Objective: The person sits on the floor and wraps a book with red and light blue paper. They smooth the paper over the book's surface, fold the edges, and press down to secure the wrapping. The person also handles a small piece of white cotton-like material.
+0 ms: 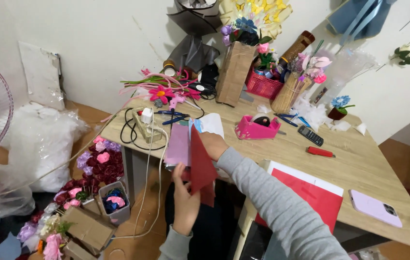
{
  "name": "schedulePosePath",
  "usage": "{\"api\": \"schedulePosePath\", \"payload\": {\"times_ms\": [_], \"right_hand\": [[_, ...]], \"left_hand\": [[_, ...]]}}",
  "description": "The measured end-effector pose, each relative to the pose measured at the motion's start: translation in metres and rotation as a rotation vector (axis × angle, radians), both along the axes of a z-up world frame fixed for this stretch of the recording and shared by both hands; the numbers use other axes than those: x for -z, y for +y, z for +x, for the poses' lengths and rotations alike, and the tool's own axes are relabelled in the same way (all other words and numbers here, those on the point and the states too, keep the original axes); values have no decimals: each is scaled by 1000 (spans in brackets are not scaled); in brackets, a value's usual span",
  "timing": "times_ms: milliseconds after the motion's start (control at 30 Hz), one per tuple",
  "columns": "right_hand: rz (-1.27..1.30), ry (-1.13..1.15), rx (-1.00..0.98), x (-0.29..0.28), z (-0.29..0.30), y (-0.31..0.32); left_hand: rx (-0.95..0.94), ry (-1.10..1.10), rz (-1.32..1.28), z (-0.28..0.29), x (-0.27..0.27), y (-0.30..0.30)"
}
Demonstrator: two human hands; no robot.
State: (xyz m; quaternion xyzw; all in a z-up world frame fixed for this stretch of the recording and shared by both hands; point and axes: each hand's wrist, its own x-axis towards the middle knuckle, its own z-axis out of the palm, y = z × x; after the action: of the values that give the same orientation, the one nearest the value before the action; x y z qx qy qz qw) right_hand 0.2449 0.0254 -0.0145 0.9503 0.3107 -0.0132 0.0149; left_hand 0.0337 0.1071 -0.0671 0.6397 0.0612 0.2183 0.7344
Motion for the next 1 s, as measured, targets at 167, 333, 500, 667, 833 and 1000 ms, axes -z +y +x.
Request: {"api": "schedulePosePath", "payload": {"times_ms": [167,333,500,667,833,1000], "right_hand": [[5,-104,32,-2,15,0],[-125,-24,139,13,39,-12],[-127,-183,115,44,62,-28],[135,-173,242,14,57,-28],[492,10,280,-39,32,-25],[666,7,301,-52,12,-21]], "left_hand": [[8,175,-370,3,-4,23],[0,292,-759,-9,-38,30],[79,117,-957,4,0,28],[-21,321,-924,15,16,43],[-55,240,-649,68,35,56],[-202,57,41,138,36,56]]}}
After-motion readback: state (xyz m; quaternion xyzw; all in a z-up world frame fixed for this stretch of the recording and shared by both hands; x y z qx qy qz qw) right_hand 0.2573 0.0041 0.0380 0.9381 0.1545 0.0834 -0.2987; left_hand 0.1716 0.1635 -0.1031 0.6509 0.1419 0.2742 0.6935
